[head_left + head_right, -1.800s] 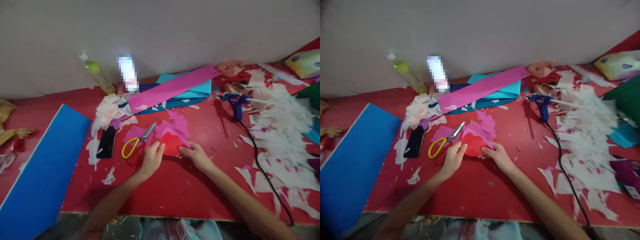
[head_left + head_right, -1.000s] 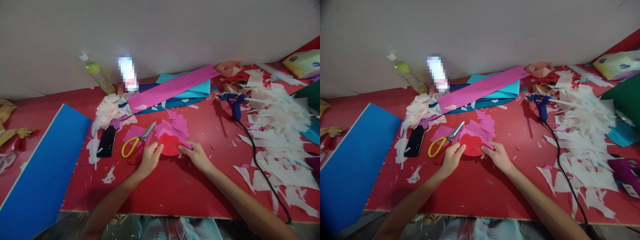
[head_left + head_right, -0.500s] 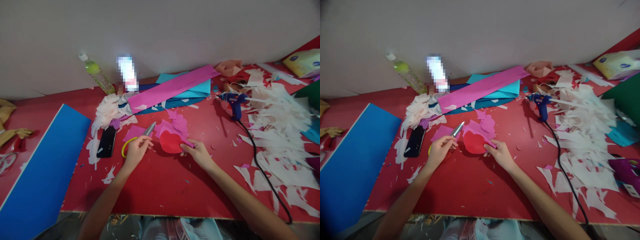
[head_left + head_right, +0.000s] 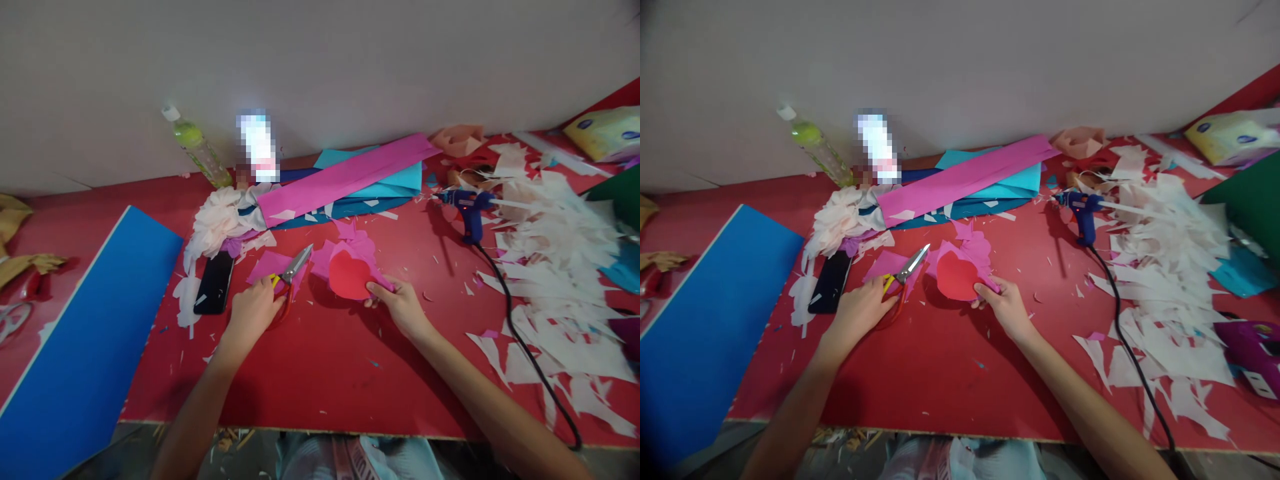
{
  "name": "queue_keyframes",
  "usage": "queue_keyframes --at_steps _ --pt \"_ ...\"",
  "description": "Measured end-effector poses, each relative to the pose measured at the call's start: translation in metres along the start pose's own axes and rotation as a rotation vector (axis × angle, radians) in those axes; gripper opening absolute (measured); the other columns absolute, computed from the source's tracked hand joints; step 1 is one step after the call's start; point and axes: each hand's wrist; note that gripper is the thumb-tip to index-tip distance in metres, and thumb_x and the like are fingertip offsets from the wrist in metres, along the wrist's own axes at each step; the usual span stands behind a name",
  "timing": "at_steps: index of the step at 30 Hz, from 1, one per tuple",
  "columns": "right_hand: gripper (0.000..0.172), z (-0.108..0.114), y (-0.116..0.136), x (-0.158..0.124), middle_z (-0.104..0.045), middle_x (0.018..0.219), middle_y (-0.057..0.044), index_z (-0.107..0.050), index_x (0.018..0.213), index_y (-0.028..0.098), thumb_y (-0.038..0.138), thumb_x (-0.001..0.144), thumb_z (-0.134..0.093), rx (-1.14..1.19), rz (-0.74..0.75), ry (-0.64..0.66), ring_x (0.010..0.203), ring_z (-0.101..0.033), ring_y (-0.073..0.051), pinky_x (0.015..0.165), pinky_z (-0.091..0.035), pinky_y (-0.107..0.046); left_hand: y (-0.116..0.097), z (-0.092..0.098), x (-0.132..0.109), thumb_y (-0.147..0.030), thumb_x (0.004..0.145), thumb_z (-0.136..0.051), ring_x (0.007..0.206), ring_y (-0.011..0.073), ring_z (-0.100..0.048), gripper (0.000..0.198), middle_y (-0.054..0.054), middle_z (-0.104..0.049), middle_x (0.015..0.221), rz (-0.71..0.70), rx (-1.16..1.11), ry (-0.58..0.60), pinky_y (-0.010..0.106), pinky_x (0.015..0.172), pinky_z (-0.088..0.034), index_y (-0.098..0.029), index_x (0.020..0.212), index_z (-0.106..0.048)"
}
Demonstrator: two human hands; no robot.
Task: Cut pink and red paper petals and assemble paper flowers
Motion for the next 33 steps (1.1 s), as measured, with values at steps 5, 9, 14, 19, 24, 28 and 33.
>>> queue_keyframes --at_steps 5,9,14,19,24,28,33 --pt "0.027 0.0 -0.001 0.0 -0.062 0.054 -0.001 -0.058 0.062 0.017 0.041 0.074 -0.064 0.017 -0.003 -0.003 0.052 -0.057 -0.013 0.056 -0.045 -0.026 0.0 -0.001 0.003 -0.039 0.083 -0.042 0.087 0.0317 -0.066 0.036 0.016 -0.067 0.09 0.03 -0.042 0.032 0.038 0.072 -0.048 -0.012 0.103 -0.055" --pt "0.027 0.0 0.001 0.0 -0.062 0.054 -0.001 -0.057 0.062 0.017 0.041 0.074 -0.064 0.023 0.007 -0.002 0.052 -0.057 -0.013 0.056 -0.045 -0.026 0.002 0.0 0.001 -0.04 0.087 -0.032 0.085 0.0342 -0.066 0.041 0.019 -0.067 0.087 0.045 -0.017 -0.019 0.04 0.07 -0.048 -0.009 0.101 -0.054" --pt "0.029 0.0 0.002 0.0 -0.062 0.053 -0.001 -0.057 0.061 0.017 0.042 0.073 -0.064 0.021 0.016 -0.003 0.051 -0.057 -0.014 0.056 -0.046 -0.027 0.01 0.01 -0.008 -0.036 0.09 -0.027 0.083 0.0327 -0.066 0.038 0.018 -0.067 0.087 0.023 -0.039 -0.012 0.04 0.069 -0.047 -0.01 0.1 -0.053" --pt "0.027 0.0 0.002 -0.001 -0.062 0.053 -0.001 -0.056 0.062 0.018 0.041 0.074 -0.064 0.031 0.013 0.013 0.051 -0.057 -0.013 0.056 -0.046 -0.026 0.015 0.014 -0.013 -0.046 0.088 -0.036 0.083 0.0273 -0.066 0.034 0.01 -0.068 0.082 -0.037 -0.366 -0.051 0.033 0.07 -0.046 -0.018 0.09 -0.053" --pt "0.027 0.0 -0.001 0.0 -0.062 0.054 -0.001 -0.055 0.063 0.018 0.042 0.075 -0.062 0.014 0.017 0.019 0.051 -0.058 -0.014 0.055 -0.046 -0.027 0.007 0.014 -0.017 -0.046 0.085 -0.045 0.085 0.0253 -0.065 0.033 0.01 -0.068 0.09 -0.125 -0.536 -0.062 0.031 0.07 -0.046 -0.018 0.1 -0.052" --pt "0.028 0.0 0.0 0.0 -0.061 0.053 -0.001 -0.054 0.061 0.019 0.042 0.075 -0.062 0.007 0.022 0.024 0.051 -0.058 -0.014 0.055 -0.045 -0.027 -0.004 0.023 -0.023 -0.045 0.087 -0.042 0.088 0.0277 -0.065 0.041 0.011 -0.066 0.099 -0.197 -0.444 -0.033 0.033 0.07 -0.045 -0.018 0.118 -0.044" --pt "0.027 0.0 0.003 -0.001 -0.061 0.053 -0.001 -0.055 0.06 0.019 0.04 0.074 -0.064 0.066 0.028 0.014 0.05 -0.057 -0.014 0.055 -0.045 -0.026 -0.018 0.025 -0.026 -0.049 0.087 -0.041 0.087 0.0298 -0.066 0.045 0.011 -0.067 0.094 -0.221 -0.369 0.004 0.033 0.068 -0.045 -0.016 0.119 -0.042"
Point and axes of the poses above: each hand's wrist, its own x-axis towards the middle knuckle, its own z-axis out of the back of the hand, y = z × x
